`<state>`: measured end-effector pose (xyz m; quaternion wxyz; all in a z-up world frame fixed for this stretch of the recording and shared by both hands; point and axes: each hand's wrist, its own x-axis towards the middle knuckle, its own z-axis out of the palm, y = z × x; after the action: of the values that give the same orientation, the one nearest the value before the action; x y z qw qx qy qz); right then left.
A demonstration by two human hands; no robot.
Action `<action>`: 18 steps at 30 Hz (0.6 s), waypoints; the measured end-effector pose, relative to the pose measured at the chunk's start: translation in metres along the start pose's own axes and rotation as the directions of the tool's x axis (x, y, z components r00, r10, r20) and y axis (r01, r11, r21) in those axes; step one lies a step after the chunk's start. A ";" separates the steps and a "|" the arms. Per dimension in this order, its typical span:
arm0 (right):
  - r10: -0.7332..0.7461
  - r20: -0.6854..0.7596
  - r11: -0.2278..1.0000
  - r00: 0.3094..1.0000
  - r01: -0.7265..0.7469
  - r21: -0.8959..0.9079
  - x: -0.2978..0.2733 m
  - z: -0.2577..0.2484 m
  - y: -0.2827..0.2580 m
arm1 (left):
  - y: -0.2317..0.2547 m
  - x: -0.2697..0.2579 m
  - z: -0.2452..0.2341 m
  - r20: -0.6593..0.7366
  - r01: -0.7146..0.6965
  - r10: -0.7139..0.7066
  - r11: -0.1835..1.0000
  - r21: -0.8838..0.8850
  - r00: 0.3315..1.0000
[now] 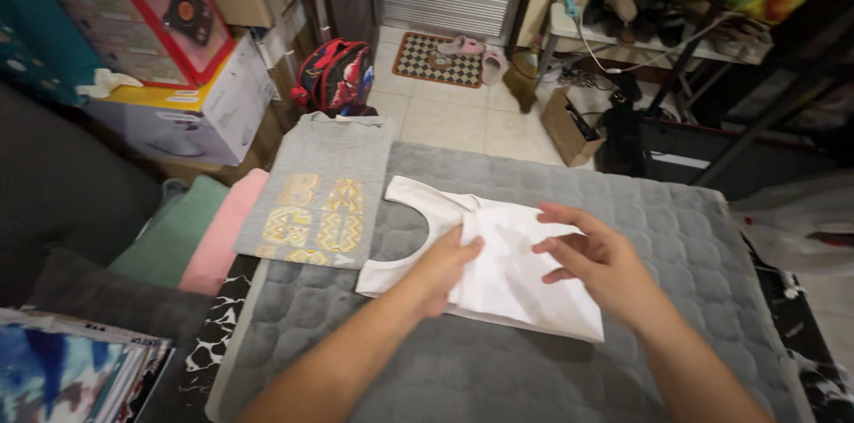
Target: The person irons and folds two white tank tops on a padded ironing board. They smooth the fabric, use an iron to remove wrinkles, and then fold each garment into a neat stack. The person handles the clothes one at a time, ensuring they are flat before ironing and folding.
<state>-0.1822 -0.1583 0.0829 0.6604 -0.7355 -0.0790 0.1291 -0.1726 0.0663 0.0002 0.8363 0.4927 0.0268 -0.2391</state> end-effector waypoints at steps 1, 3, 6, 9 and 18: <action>0.010 -0.017 1.000 1.000 -0.010 0.012 0.000 -0.003 0.003 | 0.004 -0.002 -0.010 -0.022 -0.009 0.009 1.000 0.026 1.000; 0.036 -0.065 0.997 0.997 -0.040 -0.064 0.000 -0.009 0.012 | 0.021 -0.013 -0.032 -0.056 0.030 -0.029 0.999 0.018 0.998; 0.034 -0.163 0.967 0.986 -0.073 -0.243 0.001 -0.013 0.031 | 0.047 -0.033 -0.057 -0.121 0.076 -0.069 0.996 0.048 0.990; -0.067 -0.238 0.793 0.969 -0.093 -0.601 0.004 -0.017 0.049 | 0.057 -0.046 -0.071 -0.138 0.069 -0.048 0.987 0.149 0.989; 0.099 -0.323 0.924 0.941 -0.207 -0.321 0.015 -0.019 0.081 | 0.041 -0.065 -0.068 0.016 -0.235 0.712 0.210 0.949 0.702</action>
<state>-0.1666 -0.1811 0.0034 0.5110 -0.8560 0.0589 0.0512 -0.2000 0.1644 0.0167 0.4266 0.8824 -0.0820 0.1808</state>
